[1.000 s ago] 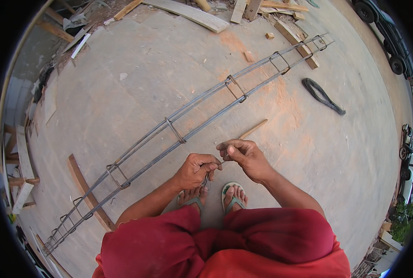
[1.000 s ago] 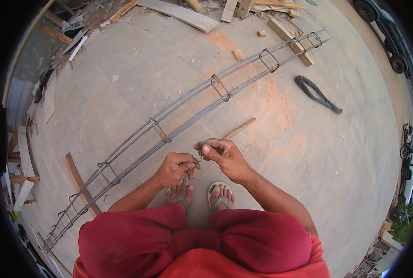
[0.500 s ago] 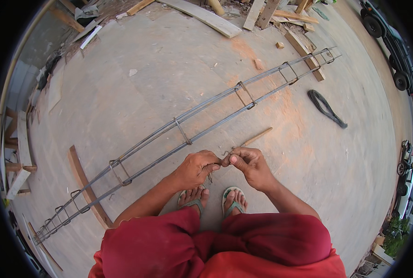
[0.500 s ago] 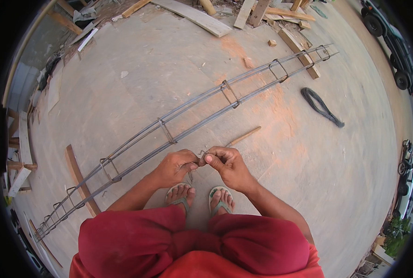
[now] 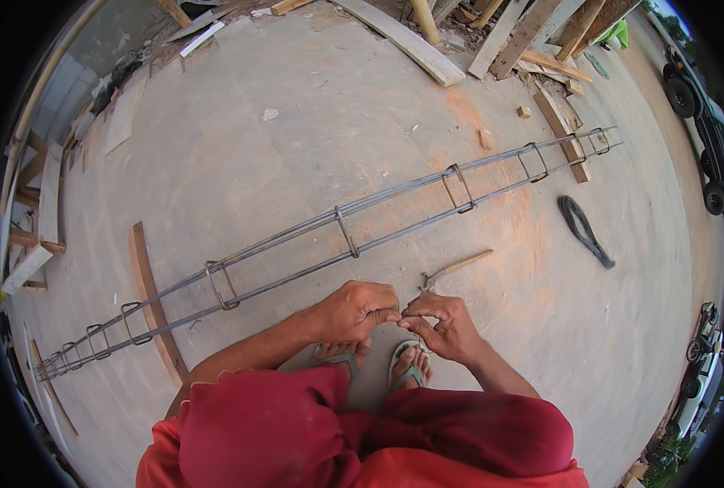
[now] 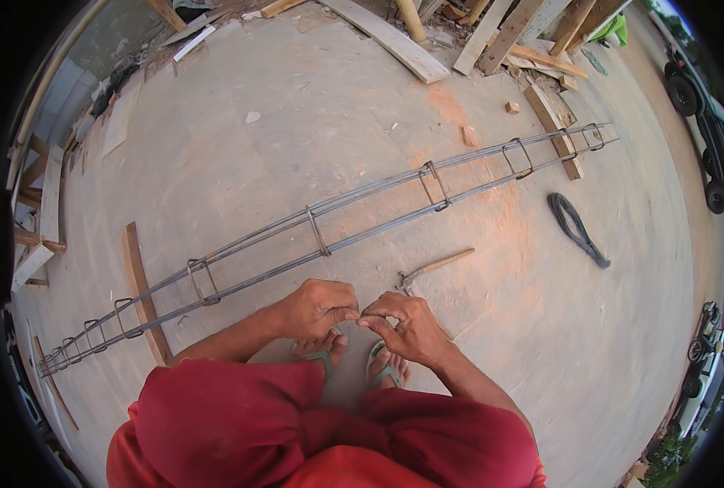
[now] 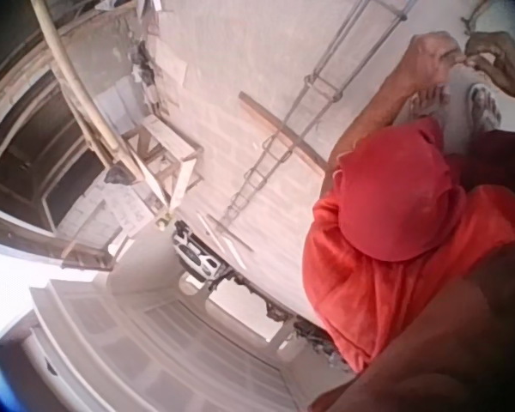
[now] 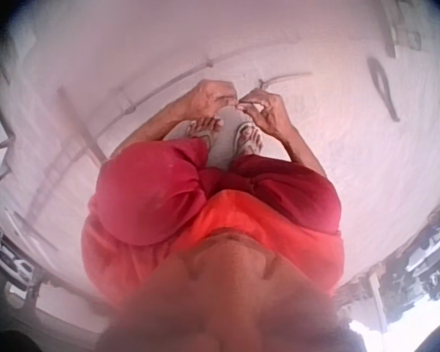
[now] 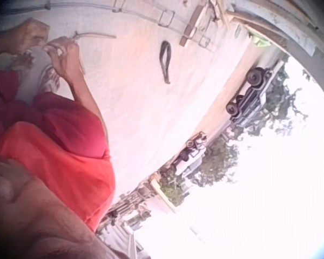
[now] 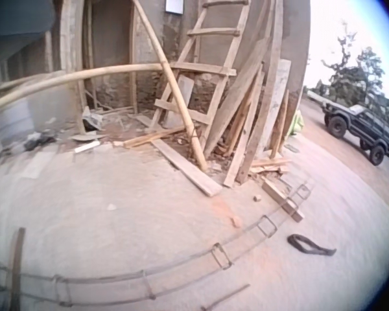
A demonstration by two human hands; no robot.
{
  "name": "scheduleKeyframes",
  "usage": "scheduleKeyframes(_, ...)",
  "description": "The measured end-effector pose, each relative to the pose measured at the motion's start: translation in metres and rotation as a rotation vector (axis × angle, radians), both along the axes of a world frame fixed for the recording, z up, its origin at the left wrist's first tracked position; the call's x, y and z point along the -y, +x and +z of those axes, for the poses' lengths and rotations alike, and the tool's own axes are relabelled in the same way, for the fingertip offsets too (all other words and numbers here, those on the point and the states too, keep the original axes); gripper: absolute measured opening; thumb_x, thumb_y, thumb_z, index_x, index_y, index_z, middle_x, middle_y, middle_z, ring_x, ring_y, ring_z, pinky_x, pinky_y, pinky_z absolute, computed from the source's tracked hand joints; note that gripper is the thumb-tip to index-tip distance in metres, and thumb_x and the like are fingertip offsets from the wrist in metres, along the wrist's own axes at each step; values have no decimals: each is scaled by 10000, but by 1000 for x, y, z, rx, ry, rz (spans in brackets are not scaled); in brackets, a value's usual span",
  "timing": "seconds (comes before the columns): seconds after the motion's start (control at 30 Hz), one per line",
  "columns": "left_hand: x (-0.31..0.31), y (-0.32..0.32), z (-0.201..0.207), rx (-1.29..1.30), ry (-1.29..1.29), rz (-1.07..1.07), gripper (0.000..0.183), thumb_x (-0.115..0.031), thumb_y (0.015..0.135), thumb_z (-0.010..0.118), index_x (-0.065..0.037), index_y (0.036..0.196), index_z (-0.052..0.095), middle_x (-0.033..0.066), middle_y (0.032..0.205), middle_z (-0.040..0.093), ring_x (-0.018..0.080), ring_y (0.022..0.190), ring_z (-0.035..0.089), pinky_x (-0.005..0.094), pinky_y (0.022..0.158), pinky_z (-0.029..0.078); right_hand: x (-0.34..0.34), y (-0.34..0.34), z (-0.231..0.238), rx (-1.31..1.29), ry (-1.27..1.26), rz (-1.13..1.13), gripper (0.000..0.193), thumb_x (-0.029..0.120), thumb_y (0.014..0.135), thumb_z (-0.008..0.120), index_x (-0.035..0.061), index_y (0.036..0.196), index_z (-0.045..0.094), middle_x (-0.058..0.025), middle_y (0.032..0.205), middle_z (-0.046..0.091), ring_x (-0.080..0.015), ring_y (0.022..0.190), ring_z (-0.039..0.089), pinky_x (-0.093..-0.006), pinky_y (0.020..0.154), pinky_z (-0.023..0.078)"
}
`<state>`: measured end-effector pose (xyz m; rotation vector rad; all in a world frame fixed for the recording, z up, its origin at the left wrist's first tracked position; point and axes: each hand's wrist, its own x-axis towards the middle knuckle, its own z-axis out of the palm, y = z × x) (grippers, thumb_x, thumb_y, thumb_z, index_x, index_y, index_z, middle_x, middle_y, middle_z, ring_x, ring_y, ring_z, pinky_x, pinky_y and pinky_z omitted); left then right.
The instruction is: The person ties a metal rebar cage together using wire and pliers. They wrap wire around the intersections of the rebar bars and twist it tight with pliers to secure the structure. The person works systematically along the length of the cage, moving from one joint to the next.
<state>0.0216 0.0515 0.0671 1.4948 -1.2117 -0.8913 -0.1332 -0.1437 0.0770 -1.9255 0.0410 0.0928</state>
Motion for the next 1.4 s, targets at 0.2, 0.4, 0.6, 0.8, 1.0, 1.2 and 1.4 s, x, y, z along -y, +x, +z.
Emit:
scheduleKeyframes(0.2, -16, 3, 1, -222, 218, -208, 305, -232, 1046, 651, 14, 866, 630, 172, 751, 618, 369, 761, 664, 458, 706, 502, -2, 1, -1, -65, 52, 209, 142, 153, 975, 761, 18, 1014, 781, -150, 938, 760, -337, 825, 731, -425, 738, 571)
scheduleKeyframes(0.4, -34, 13, 5, -13, 272, -401, 307, -189, 1028, 633, 6, 798, 577, 210, 746, 628, 449, 775, 655, 517, 679, 478, -10, 8, 11, -130, 84, 352, 202, 151, 1028, 675, -42, 1044, 733, -188, 937, 744, -385, 819, 726, -455, 735, 567)
scheduleKeyframes(0.6, -18, 52, 38, 328, 407, -553, 277, -179, 1002, 650, 16, 808, 613, 221, 726, 633, 460, 787, 660, 532, 696, 476, -15, 51, 39, -221, -222, 534, 147, 58, 967, 636, -67, 934, 707, -266, 849, 729, -477, 811, 726, -500, 756, 588)
scheduleKeyframes(0.8, -17, 122, 40, 418, 517, -246, 348, -303, 1023, 687, 29, 921, 682, 170, 777, 663, 356, 746, 668, 496, 689, 494, -5, 135, 56, -120, -667, 508, 147, 50, 941, 635, -64, 914, 722, -287, 808, 720, -451, 829, 753, -507, 758, 612)
scheduleKeyframes(1.0, -43, 153, -12, 296, 515, 561, 464, -369, 1056, 678, 62, 894, 731, 147, 735, 684, 230, 698, 641, 452, 673, 488, -7, 174, 3, -142, -630, 418, 124, -8, 884, 666, -106, 940, 718, -307, 835, 721, -468, 835, 752, -512, 765, 615)
scheduleKeyframes(1.2, -24, 140, -31, 97, 804, 490, 466, -316, 1075, 637, 58, 822, 754, 152, 666, 663, 229, 633, 624, 429, 666, 506, -29, 202, -22, -161, -687, 347, 93, -52, 836, 646, -105, 905, 679, -369, 889, 693, -504, 863, 728, -536, 790, 606)
scheduleKeyframes(1.4, 4, 141, -49, -153, 698, 666, 357, -205, 1040, 688, 86, 853, 774, 141, 700, 698, 212, 621, 623, 413, 661, 519, -44, 204, -28, -48, -801, 294, 213, -24, 859, 667, -95, 1059, 648, -317, 975, 692, -445, 856, 745, -482, 751, 631)
